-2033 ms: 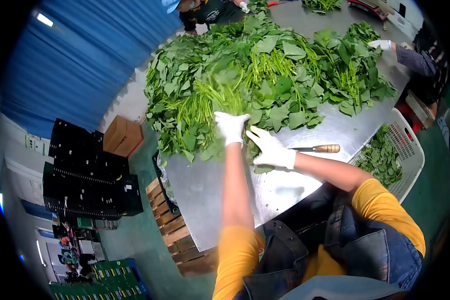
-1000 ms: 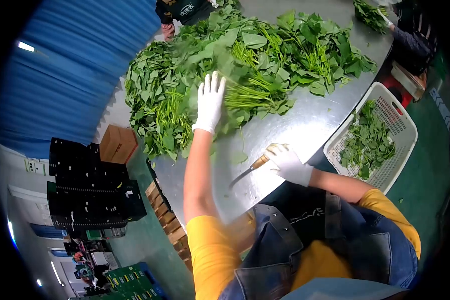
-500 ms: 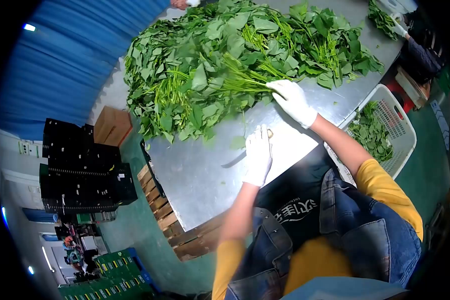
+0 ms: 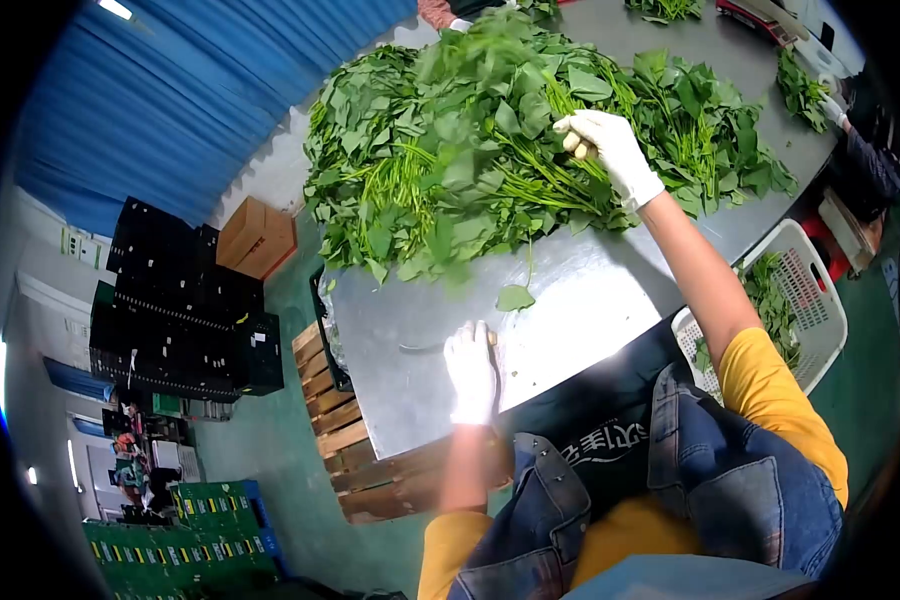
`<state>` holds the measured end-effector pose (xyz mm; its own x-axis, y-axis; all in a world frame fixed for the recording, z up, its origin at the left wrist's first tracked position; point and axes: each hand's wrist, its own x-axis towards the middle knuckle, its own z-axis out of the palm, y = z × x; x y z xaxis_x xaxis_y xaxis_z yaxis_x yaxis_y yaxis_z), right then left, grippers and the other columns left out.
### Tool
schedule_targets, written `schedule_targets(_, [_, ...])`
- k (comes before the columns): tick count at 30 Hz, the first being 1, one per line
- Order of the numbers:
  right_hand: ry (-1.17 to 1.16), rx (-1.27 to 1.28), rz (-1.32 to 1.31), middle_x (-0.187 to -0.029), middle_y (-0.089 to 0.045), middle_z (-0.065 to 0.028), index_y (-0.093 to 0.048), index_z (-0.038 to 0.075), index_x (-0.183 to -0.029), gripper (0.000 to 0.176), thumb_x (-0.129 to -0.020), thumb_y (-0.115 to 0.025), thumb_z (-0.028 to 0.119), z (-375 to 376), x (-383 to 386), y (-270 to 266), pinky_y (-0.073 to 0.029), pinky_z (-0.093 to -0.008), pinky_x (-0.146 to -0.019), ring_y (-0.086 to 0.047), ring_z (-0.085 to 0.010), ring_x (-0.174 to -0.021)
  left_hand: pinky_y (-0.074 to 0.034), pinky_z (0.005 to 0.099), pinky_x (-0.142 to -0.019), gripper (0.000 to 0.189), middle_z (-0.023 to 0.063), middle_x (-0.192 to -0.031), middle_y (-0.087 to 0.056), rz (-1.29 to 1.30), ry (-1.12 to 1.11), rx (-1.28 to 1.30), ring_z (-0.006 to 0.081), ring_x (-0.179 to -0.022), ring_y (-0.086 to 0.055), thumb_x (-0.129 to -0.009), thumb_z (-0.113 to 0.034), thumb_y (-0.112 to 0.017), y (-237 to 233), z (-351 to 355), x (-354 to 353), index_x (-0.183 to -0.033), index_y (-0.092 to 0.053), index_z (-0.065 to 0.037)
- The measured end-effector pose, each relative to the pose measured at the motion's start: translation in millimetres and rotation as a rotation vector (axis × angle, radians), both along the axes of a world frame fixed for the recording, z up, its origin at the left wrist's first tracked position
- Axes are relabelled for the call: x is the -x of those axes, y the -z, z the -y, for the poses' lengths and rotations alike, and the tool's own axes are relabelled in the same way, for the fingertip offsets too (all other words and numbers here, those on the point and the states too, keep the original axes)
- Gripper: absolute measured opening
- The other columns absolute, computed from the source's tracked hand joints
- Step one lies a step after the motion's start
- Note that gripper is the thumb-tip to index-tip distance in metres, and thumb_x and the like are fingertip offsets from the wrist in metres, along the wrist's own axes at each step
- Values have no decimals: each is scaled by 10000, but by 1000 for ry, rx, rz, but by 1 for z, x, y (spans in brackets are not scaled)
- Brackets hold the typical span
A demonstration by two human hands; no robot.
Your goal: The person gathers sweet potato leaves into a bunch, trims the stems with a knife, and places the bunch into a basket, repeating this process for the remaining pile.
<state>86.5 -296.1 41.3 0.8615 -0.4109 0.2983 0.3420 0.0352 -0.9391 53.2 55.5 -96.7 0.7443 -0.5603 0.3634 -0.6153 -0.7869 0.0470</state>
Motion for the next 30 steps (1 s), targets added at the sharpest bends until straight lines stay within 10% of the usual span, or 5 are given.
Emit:
schedule_targets(8, [-173,375,-87,-733,-649,-20,-682,9,-913,211,-914,-546,170,-46,55,51,-414,-192,-562,-517,-54,-590,-408,418,-947,363,159,-1130,-606,-70,145,435,327,-1057,-554,-751,-21,-606,-29,37,5,-1115,-603,-22])
schedule_targets(18, [-342,-122,-405,-768,-663,-83,-669,-57,-935,204,-909,-520,81,-83,106,84,-484,-234,-629,-599,-120,-663,-477,218,-728,194,63,-957,-653,-1188,135,1400,99,-780,-594,-900,-30,-546,-67,102,-26,-1067,-621,37])
schedule_targets(20, [-390,-114,-395,-785,-669,-103,-659,-75,-939,206,-908,-518,73,-84,112,88,-496,-247,-636,-612,-135,-674,-476,222,-713,237,59,-956,-651,-717,-63,797,92,-747,-581,-896,-47,-554,-64,117,-26,-1119,-595,23])
schedule_targets(26, [-496,-80,-418,-811,-684,-104,-667,-64,-944,189,-896,-541,68,-78,128,108,-496,-245,-648,-632,-144,-694,-470,301,-799,234,52,-1046,-619,-624,-93,942,119,-945,-562,-902,-133,-601,-53,120,-33,-1102,-596,-12])
schedule_targets(30, [-438,60,-462,-860,-673,-70,-656,-41,-1021,211,-867,-579,81,-80,135,94,-490,-225,-697,-605,-95,-735,-470,256,-742,203,41,-948,-644,144,12,103,113,-818,-586,-890,-139,-631,-45,119,-27,-1057,-626,-24])
